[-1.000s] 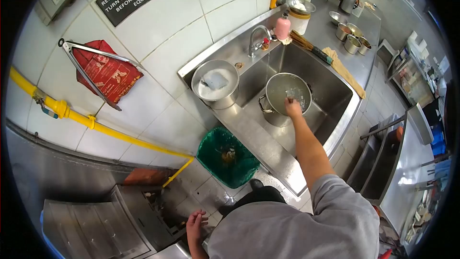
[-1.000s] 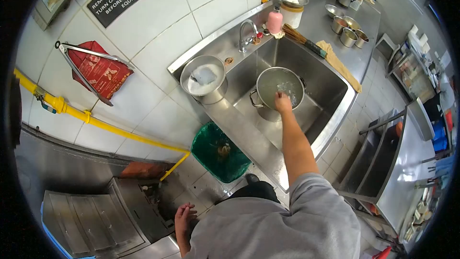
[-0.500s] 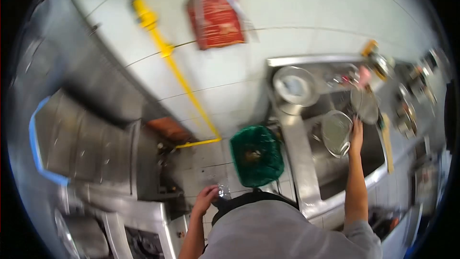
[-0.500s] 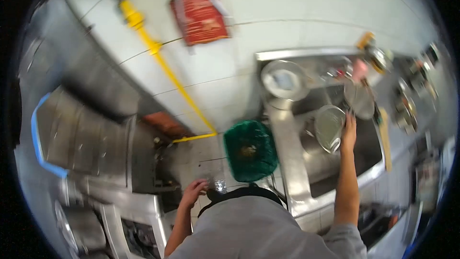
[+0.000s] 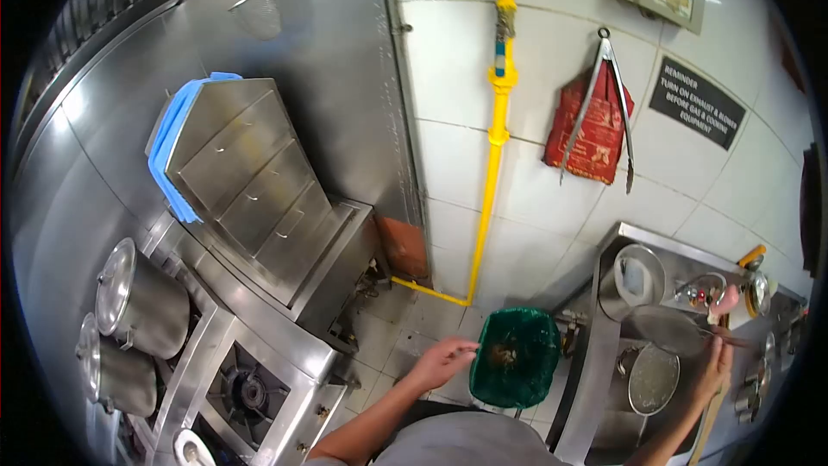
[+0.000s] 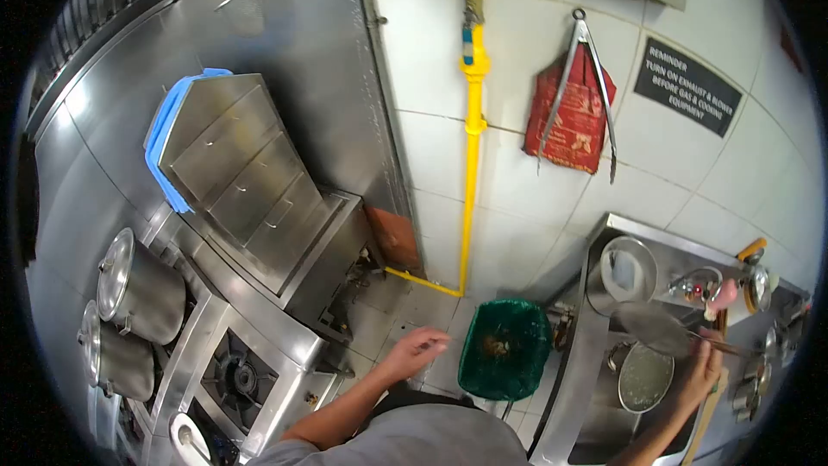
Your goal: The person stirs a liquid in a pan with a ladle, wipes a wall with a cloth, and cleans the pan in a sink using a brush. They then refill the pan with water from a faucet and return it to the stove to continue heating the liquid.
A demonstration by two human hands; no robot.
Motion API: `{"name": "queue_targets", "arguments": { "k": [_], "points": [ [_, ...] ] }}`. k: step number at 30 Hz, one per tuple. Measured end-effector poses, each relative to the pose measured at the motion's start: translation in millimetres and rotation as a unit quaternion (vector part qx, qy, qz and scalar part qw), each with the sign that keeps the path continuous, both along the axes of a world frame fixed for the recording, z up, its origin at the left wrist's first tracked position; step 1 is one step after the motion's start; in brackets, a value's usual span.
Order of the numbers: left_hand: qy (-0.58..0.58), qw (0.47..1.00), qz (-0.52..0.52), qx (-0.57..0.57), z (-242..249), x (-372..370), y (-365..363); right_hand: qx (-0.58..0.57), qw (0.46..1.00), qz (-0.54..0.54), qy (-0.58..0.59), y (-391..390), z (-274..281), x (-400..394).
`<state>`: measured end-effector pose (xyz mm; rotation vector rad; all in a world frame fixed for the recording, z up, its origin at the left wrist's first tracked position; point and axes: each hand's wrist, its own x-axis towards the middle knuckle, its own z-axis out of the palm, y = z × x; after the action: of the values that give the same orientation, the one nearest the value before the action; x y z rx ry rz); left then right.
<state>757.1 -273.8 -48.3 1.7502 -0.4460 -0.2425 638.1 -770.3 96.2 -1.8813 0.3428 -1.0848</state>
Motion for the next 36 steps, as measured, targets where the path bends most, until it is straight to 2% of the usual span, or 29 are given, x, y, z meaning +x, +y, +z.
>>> {"name": "queue_targets", "arguments": {
  "k": [1, 2, 3, 4, 5, 6, 7, 8, 9, 11, 13, 15, 17, 19, 21, 23, 25, 26, 28, 30, 32, 36],
  "points": [
    [-0.065, 0.998, -0.010, 0.010, 24, 6, -7, 0.012, 0.999, 0.026, -0.019, 35, 14, 21],
    [-0.073, 0.997, -0.007, 0.006, 49, 10, -13, 0.017, 0.997, 0.068, 0.043, 73, 23, 41],
    [-0.164, 0.987, -0.002, 0.005, 72, 14, -19, 0.021, 0.988, 0.108, 0.105, 113, 28, 65],
    [-0.252, 0.968, 0.002, 0.006, 87, 15, -19, -0.050, 0.976, 0.173, 0.124, 151, 28, 89],
    [-0.259, 0.966, 0.004, 0.003, 92, 15, -15, -0.108, 0.953, 0.239, 0.150, 184, 24, 114],
    [-0.257, 0.966, -0.008, -0.009, 96, 16, -10, -0.232, 0.921, 0.279, 0.141, 213, 19, 143],
    [-0.256, 0.966, -0.021, -0.020, 98, 17, -3, -0.271, 0.892, 0.356, 0.072, 245, 28, 166],
    [-0.179, 0.982, -0.046, -0.029, 95, 16, 10, -0.235, 0.884, 0.397, 0.080, 274, 34, 189],
    [-0.189, 0.981, -0.045, -0.030, 87, 16, 27, -0.198, 0.873, 0.437, 0.087, 303, 41, 210],
    [-0.056, 0.997, -0.039, -0.040, 63, 17, 63, -0.197, 0.855, 0.478, 0.040, 362, 80, 249],
    [-0.028, 0.999, 0.009, -0.039, 44, 12, 107, -0.227, 0.841, 0.491, -0.029, 421, 134, 286],
    [-0.011, 0.995, 0.092, -0.048, 26, 1, 148, -0.327, 0.811, 0.457, -0.162, 472, 181, 347],
    [0.015, 0.989, 0.131, -0.070, 9, -8, 189, -0.135, 0.819, 0.555, -0.059, 523, 228, 390],
    [0.041, 0.980, 0.170, -0.093, 4, -13, 223, -0.034, 0.798, 0.602, -0.022, 564, 276, 429],
    [0.127, 0.935, 0.259, -0.205, 9, -23, 248, -0.052, 0.823, 0.562, -0.067, 598, 318, 466],
    [0.136, 0.928, 0.283, -0.198, 6, -27, 273, -0.071, 0.844, 0.522, -0.099, 623, 360, 506],
    [0.090, 0.929, 0.320, -0.164, 1, -29, 295, -0.107, 0.876, 0.462, -0.085, 640, 398, 538],
    [0.096, 0.932, 0.326, -0.127, 26, -39, 297, -0.120, 0.888, 0.436, -0.081, 645, 417, 551],
    [0.073, 0.921, 0.353, -0.149, 29, -45, 309, -0.122, 0.900, 0.410, -0.081, 652, 443, 567],
    [0.047, 0.901, 0.400, -0.163, 20, -46, 321, -0.089, 0.905, 0.407, -0.083, 657, 458, 577],
    [0.069, 0.889, 0.418, -0.174, 15, -53, 331, -0.043, 0.904, 0.418, -0.081, 659, 458, 586],
    [0.091, 0.874, 0.451, -0.158, 15, -58, 340, 0.001, 0.916, 0.394, -0.071, 661, 435, 609]
  ]
}}
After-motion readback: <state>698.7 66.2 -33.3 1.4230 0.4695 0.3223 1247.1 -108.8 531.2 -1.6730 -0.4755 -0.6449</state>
